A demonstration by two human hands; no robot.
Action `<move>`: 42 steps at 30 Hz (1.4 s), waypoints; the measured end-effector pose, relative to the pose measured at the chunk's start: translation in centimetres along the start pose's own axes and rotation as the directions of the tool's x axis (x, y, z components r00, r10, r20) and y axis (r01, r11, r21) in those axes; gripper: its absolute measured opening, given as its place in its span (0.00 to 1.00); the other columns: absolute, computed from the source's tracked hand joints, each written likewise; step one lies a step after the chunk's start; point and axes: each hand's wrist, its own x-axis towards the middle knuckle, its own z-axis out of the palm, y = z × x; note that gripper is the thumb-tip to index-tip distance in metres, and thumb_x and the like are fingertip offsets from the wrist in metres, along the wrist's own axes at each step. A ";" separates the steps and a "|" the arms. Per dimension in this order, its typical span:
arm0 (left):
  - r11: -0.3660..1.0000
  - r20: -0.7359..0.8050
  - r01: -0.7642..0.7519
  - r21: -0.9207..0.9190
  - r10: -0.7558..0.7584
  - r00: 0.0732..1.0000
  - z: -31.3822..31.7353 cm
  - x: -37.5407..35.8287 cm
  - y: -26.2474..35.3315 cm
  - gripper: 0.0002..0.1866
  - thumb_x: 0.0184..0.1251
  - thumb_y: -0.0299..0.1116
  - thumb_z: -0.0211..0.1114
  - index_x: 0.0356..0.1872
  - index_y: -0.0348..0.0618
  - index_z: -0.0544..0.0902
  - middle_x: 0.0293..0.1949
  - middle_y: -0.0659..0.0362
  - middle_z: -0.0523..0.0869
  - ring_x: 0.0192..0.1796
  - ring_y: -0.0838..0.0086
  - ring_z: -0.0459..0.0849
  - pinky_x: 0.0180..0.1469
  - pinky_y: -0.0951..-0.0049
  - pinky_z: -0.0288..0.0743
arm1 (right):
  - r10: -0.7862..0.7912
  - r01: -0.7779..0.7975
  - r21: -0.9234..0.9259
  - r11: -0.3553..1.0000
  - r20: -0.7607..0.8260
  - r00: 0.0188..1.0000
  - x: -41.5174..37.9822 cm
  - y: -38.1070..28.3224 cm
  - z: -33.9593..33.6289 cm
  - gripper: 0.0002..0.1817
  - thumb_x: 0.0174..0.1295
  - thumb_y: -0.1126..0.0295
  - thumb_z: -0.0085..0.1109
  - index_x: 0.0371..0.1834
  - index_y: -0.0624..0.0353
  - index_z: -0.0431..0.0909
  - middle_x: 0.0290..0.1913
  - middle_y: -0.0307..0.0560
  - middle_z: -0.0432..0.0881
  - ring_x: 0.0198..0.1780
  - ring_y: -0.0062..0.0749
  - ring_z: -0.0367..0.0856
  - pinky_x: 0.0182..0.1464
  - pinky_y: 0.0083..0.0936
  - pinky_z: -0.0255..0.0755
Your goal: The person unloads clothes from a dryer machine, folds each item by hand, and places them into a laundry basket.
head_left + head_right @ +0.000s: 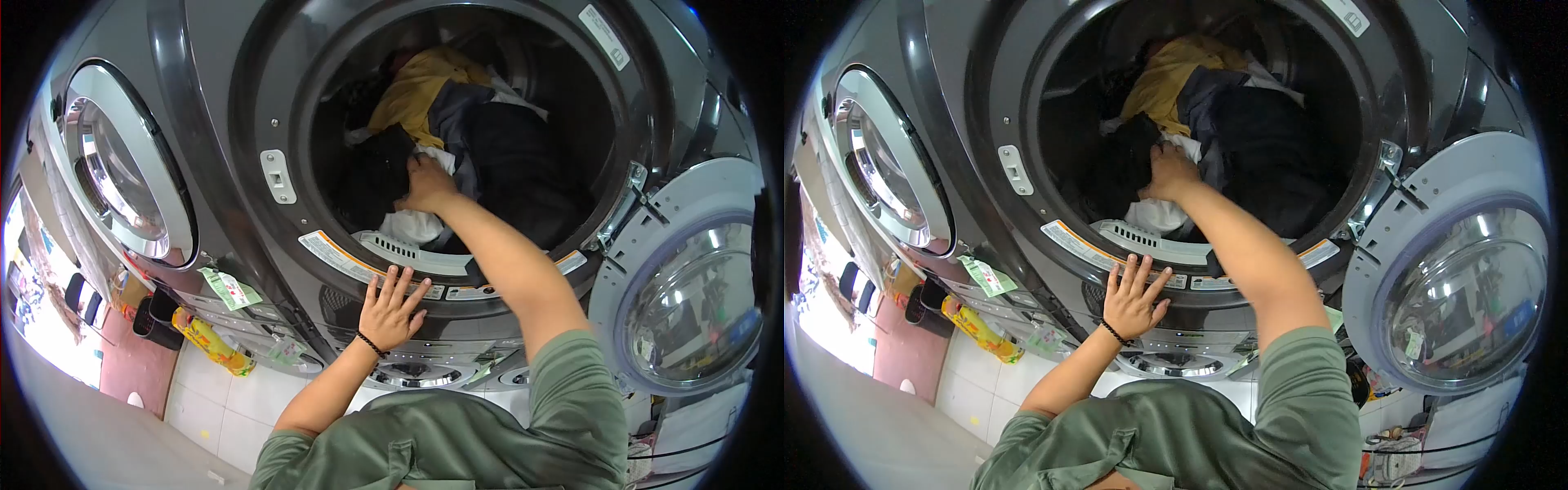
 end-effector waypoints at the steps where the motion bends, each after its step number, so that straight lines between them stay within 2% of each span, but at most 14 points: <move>1: 1.000 0.000 0.004 -0.002 -0.004 1.000 0.0 0.1 0.0 0.32 0.62 0.52 0.57 0.69 0.63 0.66 0.73 0.54 0.58 0.75 0.58 0.52 0.73 0.49 0.38 | 0.033 -0.035 -0.026 0.999 -0.085 0.996 -0.2 -0.1 0.7 0.29 0.51 0.54 0.66 0.52 0.62 0.77 0.52 0.60 0.79 0.56 0.49 0.78 0.58 0.38 0.72; 8: 1.000 0.004 -0.013 0.008 0.013 1.000 0.0 0.0 -0.1 0.32 0.60 0.52 0.60 0.67 0.63 0.69 0.72 0.51 0.59 0.75 0.54 0.52 0.72 0.46 0.42 | 0.109 -0.127 0.046 0.991 0.282 0.953 6.2 -1.5 -2.9 0.21 0.59 0.59 0.59 0.56 0.53 0.77 0.53 0.62 0.77 0.56 0.52 0.77 0.57 0.42 0.72; 13: 1.000 0.014 -0.016 0.022 0.016 1.000 0.4 -0.1 -0.2 0.31 0.60 0.53 0.59 0.67 0.64 0.69 0.72 0.51 0.58 0.75 0.54 0.52 0.72 0.46 0.41 | -0.040 0.251 0.451 0.857 -0.428 0.903 9.6 -4.5 -1.7 0.22 0.61 0.57 0.56 0.55 0.57 0.77 0.48 0.58 0.79 0.54 0.54 0.75 0.62 0.39 0.66; 17: 0.998 0.014 -0.029 0.049 0.028 1.000 0.6 -0.1 -0.4 0.31 0.61 0.54 0.58 0.67 0.65 0.69 0.72 0.51 0.59 0.74 0.54 0.53 0.72 0.46 0.41 | 0.343 0.114 0.986 0.119 -0.148 0.928 10.5 -6.3 0.1 0.17 0.65 0.57 0.51 0.49 0.57 0.76 0.43 0.54 0.78 0.48 0.48 0.74 0.56 0.34 0.64; 21: 1.000 -0.008 -0.008 -0.003 0.008 1.000 -0.1 0.1 -0.2 0.30 0.60 0.52 0.60 0.66 0.64 0.70 0.71 0.53 0.62 0.74 0.56 0.56 0.72 0.50 0.44 | 0.188 0.219 0.400 -0.890 -0.115 0.975 4.5 -3.2 -7.1 0.09 0.69 0.60 0.45 0.35 0.51 0.71 0.22 0.40 0.71 0.23 0.28 0.70 0.28 0.24 0.65; 24: 0.984 -0.075 0.025 -0.178 -0.039 0.996 -0.8 0.1 -0.3 0.29 0.59 0.44 0.64 0.64 0.56 0.72 0.66 0.56 0.70 0.71 0.61 0.63 0.71 0.54 0.50 | -0.039 0.009 0.224 -0.974 -0.212 0.976 -7.0 -5.5 -16.3 0.11 0.70 0.62 0.41 0.30 0.52 0.65 0.14 0.34 0.58 0.14 0.21 0.56 0.18 0.20 0.55; 25: 0.968 -0.179 -0.066 -0.243 0.022 0.984 0.0 -0.5 -1.2 0.30 0.59 0.42 0.65 0.64 0.48 0.71 0.66 0.58 0.71 0.69 0.61 0.66 0.70 0.54 0.53 | -0.156 -0.118 0.141 -0.983 -0.300 0.941 -10.7 -5.7 -16.9 0.11 0.71 0.63 0.40 0.30 0.53 0.65 0.13 0.34 0.59 0.14 0.20 0.57 0.17 0.20 0.55; 27: -0.071 0.278 0.270 -0.960 -0.327 0.903 4.6 -2.4 -0.4 0.29 0.62 0.42 0.62 0.63 0.43 0.70 0.64 0.56 0.73 0.68 0.61 0.66 0.68 0.55 0.58 | -0.413 -0.300 0.335 -0.893 -0.348 0.842 -17.4 -4.7 -15.2 0.12 0.69 0.64 0.45 0.28 0.57 0.67 0.19 0.41 0.70 0.18 0.29 0.68 0.19 0.24 0.62; 28: -0.582 0.503 0.261 -0.770 -0.304 0.809 5.6 -2.7 0.2 0.28 0.64 0.42 0.61 0.63 0.41 0.70 0.62 0.54 0.74 0.67 0.61 0.68 0.67 0.56 0.61 | -0.530 -0.361 0.439 -0.823 -0.361 0.768 -20.7 -4.2 -14.4 0.13 0.69 0.64 0.47 0.27 0.59 0.69 0.23 0.44 0.75 0.20 0.33 0.73 0.20 0.25 0.65; 30: -0.888 0.594 0.200 -0.414 -0.097 0.798 0.1 1.0 2.2 0.27 0.66 0.42 0.57 0.63 0.39 0.69 0.58 0.50 0.77 0.61 0.59 0.74 0.63 0.58 0.68 | -0.795 -0.511 0.639 -0.575 -0.289 0.533 -23.0 -6.1 -17.3 0.16 0.68 0.62 0.51 0.35 0.67 0.76 0.32 0.52 0.81 0.31 0.40 0.80 0.31 0.27 0.71; 33: -0.695 0.570 0.223 -0.684 -0.317 0.758 -5.2 3.3 3.6 0.24 0.57 0.23 0.56 0.58 0.34 0.73 0.53 0.51 0.81 0.52 0.63 0.82 0.57 0.61 0.74 | -0.791 -0.087 0.964 -0.252 -0.153 0.592 -24.7 -4.7 -17.7 0.21 0.64 0.60 0.59 0.44 0.72 0.75 0.34 0.56 0.81 0.29 0.48 0.79 0.30 0.37 0.73; 35: -0.473 0.461 0.283 -0.835 -0.318 0.829 -6.7 2.8 3.5 0.25 0.52 0.19 0.55 0.57 0.33 0.73 0.52 0.53 0.81 0.53 0.64 0.81 0.59 0.65 0.71 | -0.181 0.051 0.989 -0.140 -0.076 0.981 -27.6 -4.1 -14.9 0.30 0.55 0.54 0.67 0.53 0.65 0.71 0.52 0.56 0.76 0.49 0.42 0.77 0.52 0.35 0.67; 39: 0.310 0.174 0.051 -0.949 0.384 0.907 -7.6 -1.6 3.5 0.21 0.51 0.24 0.63 0.50 0.32 0.79 0.53 0.50 0.81 0.59 0.67 0.78 0.61 0.70 0.68 | 0.275 -0.170 0.985 -0.017 0.168 0.947 -27.9 -4.7 -10.1 0.37 0.52 0.51 0.68 0.60 0.62 0.68 0.59 0.50 0.71 0.59 0.35 0.71 0.60 0.33 0.64; 42: 0.111 0.529 0.518 -0.848 0.144 0.836 -5.5 -6.9 3.3 0.28 0.51 0.30 0.71 0.56 0.35 0.76 0.56 0.54 0.80 0.60 0.67 0.76 0.64 0.68 0.66 | 0.344 -0.238 0.964 -0.122 0.266 0.901 -27.6 -5.9 -5.6 0.27 0.55 0.61 0.67 0.57 0.59 0.72 0.54 0.44 0.77 0.53 0.31 0.76 0.55 0.32 0.71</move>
